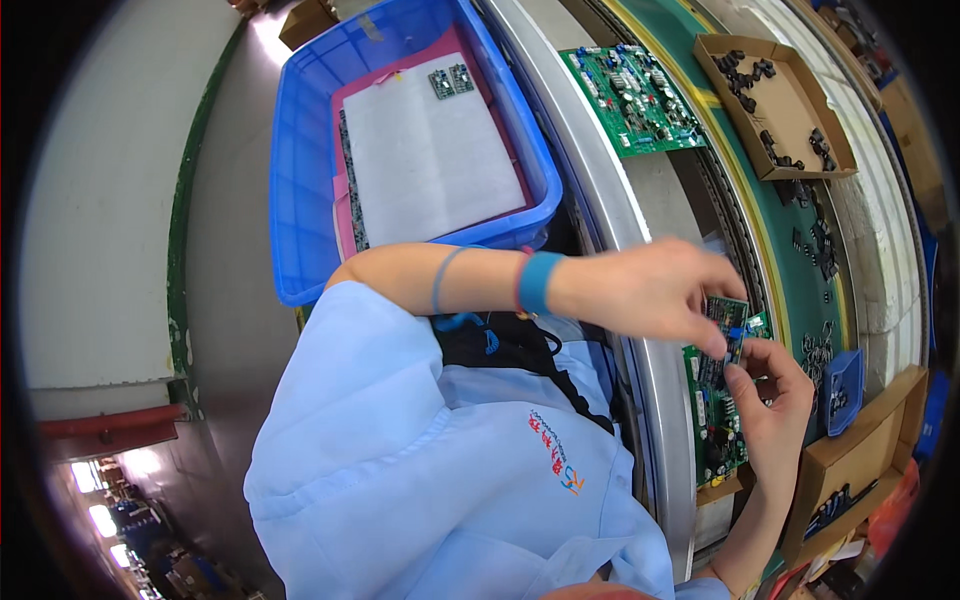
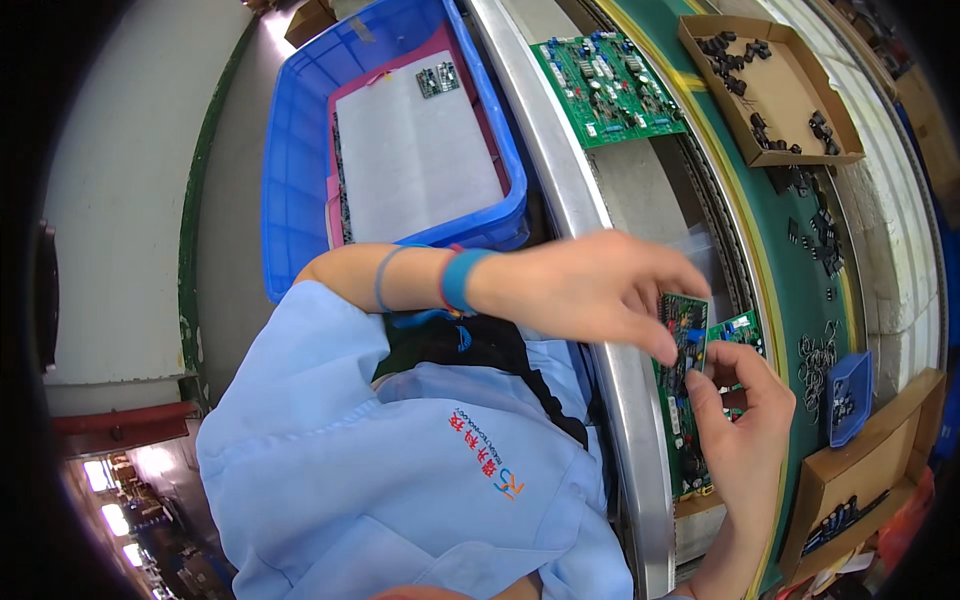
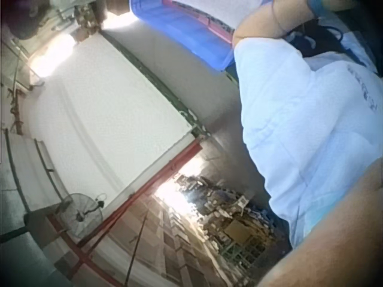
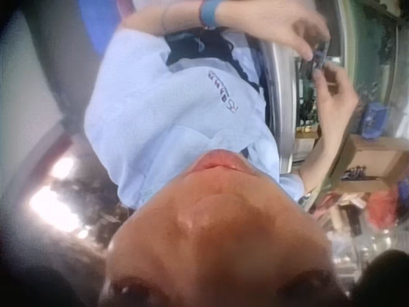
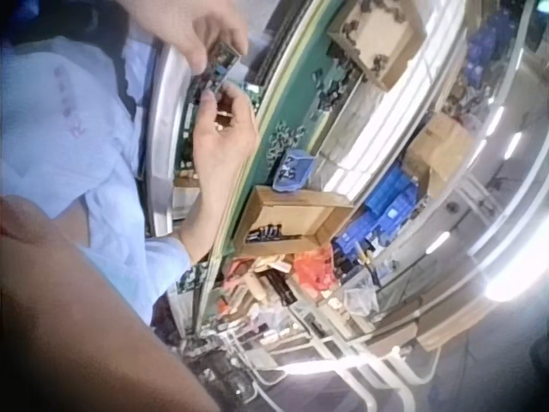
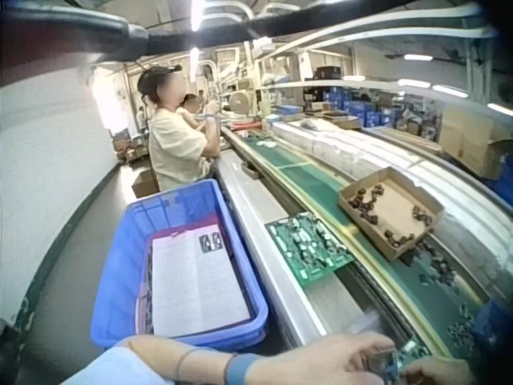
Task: Insert electronic components and small circular parts into printed circuit boards on an assembly line.
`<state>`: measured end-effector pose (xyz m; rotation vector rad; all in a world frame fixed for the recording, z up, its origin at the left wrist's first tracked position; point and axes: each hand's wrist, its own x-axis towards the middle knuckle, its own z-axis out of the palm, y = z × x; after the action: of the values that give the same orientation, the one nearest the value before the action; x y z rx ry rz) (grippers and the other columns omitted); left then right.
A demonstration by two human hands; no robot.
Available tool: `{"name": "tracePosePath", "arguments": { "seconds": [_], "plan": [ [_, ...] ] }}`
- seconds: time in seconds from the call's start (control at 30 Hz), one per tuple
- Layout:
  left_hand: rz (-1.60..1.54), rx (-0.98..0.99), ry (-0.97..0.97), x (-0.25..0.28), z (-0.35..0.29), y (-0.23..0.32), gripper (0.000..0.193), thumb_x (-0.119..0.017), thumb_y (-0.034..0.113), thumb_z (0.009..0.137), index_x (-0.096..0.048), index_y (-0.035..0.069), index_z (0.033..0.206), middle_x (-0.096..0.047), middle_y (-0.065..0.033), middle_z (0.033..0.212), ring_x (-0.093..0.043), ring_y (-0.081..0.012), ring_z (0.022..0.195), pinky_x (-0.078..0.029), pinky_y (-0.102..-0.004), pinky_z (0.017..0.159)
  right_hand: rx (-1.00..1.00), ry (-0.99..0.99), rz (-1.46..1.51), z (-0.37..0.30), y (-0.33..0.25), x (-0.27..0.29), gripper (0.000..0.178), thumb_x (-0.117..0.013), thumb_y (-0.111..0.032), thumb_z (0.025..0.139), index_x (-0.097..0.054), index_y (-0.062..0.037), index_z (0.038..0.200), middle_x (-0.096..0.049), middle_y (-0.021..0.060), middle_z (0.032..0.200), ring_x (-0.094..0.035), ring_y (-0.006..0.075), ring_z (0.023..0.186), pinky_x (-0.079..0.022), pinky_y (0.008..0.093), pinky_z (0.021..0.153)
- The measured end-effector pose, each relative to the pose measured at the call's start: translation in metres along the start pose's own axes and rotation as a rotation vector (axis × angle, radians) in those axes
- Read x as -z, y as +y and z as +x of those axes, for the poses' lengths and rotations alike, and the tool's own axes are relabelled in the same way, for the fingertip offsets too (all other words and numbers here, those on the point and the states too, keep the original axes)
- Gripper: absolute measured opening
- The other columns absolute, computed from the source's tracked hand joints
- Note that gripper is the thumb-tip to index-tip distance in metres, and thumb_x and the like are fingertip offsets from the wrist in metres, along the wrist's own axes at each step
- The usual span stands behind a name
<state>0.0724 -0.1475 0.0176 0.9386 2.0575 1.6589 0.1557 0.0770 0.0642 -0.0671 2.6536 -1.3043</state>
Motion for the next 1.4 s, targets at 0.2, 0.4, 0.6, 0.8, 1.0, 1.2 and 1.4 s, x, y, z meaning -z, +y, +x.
{"name": "tracePosePath", "arguments": {
  "seconds": [0.2, 0.4, 0.6, 0.8, 1.0, 1.2, 1.4],
  "plan": [
    [0.552, -0.176, 0.736, 0.21, 0.008, -0.1, 0.027, -0.068, 0.011, 0.09, -0.068, -0.002, 0.114, -0.073, -0.0104, 0.1, -0.07, -0.0194, 0.093, -0.055, -0.0299, 0.081, -0.185, 0.257, 0.24, -0.022, 0.041, 0.03, 0.025, -0.066, -0.004, 0.091, -0.063, 0.0013, 0.115, -0.06, -0.0014, 0.094, -0.054, 0.0063, 0.083, -0.044, 0.0194, 0.068],
    [0.754, 0.734, 0.83, 0.527, -0.179, -0.304, 0.04, -0.074, 0.034, 0.085, -0.071, -0.001, 0.103, -0.067, -0.0073, 0.077, -0.065, -0.0164, 0.067, -0.053, -0.0307, 0.058, -0.017, 0.325, -0.095, -0.022, 0.059, 0.039, 0.023, -0.068, -0.007, 0.088, -0.067, 0.0002, 0.11, -0.065, 0.0045, 0.091, -0.059, 0.0097, 0.08, -0.046, 0.0236, 0.065],
    [1.319, 0.995, 0.624, 0.513, -0.075, -0.431, 0.065, -0.075, 0.053, 0.077, -0.071, -0.006, 0.105, -0.071, -0.0223, 0.099, -0.069, -0.037, 0.095, -0.055, -0.0515, 0.082, -0.062, 0.368, -0.347, -0.032, 0.054, 0.025, 0.021, -0.069, -0.006, 0.086, -0.069, -0.0036, 0.107, -0.063, 0.0089, 0.086, -0.062, 0.0217, 0.069, -0.049, 0.0306, 0.061],
    [1.309, 1.221, 0.773, 0.494, -0.067, -0.469, 0.076, -0.078, 0.057, 0.069, -0.07, -0.008, 0.109, -0.069, -0.0209, 0.115, -0.065, -0.0364, 0.106, -0.049, -0.0453, 0.096, -0.065, 0.325, -0.635, -0.019, 0.06, 0.017, 0.019, -0.07, -0.009, 0.086, -0.071, -0.0059, 0.104, -0.064, 0.007, 0.087, -0.064, 0.0275, 0.072, -0.05, 0.0359, 0.063],
    [0.402, 0.909, 1.091, 0.512, -0.093, -0.435, 0.021, -0.083, 0.017, 0.069, -0.07, 0.001, 0.075, -0.059, -0.0039, 0.068, -0.053, -0.0177, 0.055, -0.042, -0.0323, 0.052, 0.02, 0.289, -0.683, -0.016, 0.067, 0.016, 0.019, -0.069, -0.011, 0.086, -0.071, -0.0068, 0.104, -0.065, 0.0071, 0.088, -0.065, 0.0296, 0.076, -0.051, 0.0385, 0.065],
    [-0.354, 0.442, 1.137, 0.497, -0.058, -0.401, 0.013, -0.073, 0.009, 0.09, -0.065, 0.007, 0.079, -0.06, 0.0006, 0.071, -0.046, -0.0079, 0.053, -0.036, -0.0227, 0.047, 0.014, 0.302, -0.724, -0.014, 0.068, 0.012, 0.017, -0.069, -0.011, 0.085, -0.072, -0.0072, 0.102, -0.064, 0.0069, 0.087, -0.065, 0.0299, 0.077, -0.051, 0.0392, 0.066],
    [-0.329, 0.166, 1.162, 0.563, -0.077, -0.277, 0.017, -0.072, 0.018, 0.093, -0.065, 0.003, 0.086, -0.063, -0.0045, 0.075, -0.055, -0.0146, 0.064, -0.047, -0.0259, 0.061, 0.153, 0.379, -0.699, -0.018, 0.078, 0.013, 0.015, -0.069, -0.01, 0.085, -0.072, -0.007, 0.099, -0.063, 0.007, 0.085, -0.065, 0.03, 0.078, -0.052, 0.0402, 0.065]
  ]
}}
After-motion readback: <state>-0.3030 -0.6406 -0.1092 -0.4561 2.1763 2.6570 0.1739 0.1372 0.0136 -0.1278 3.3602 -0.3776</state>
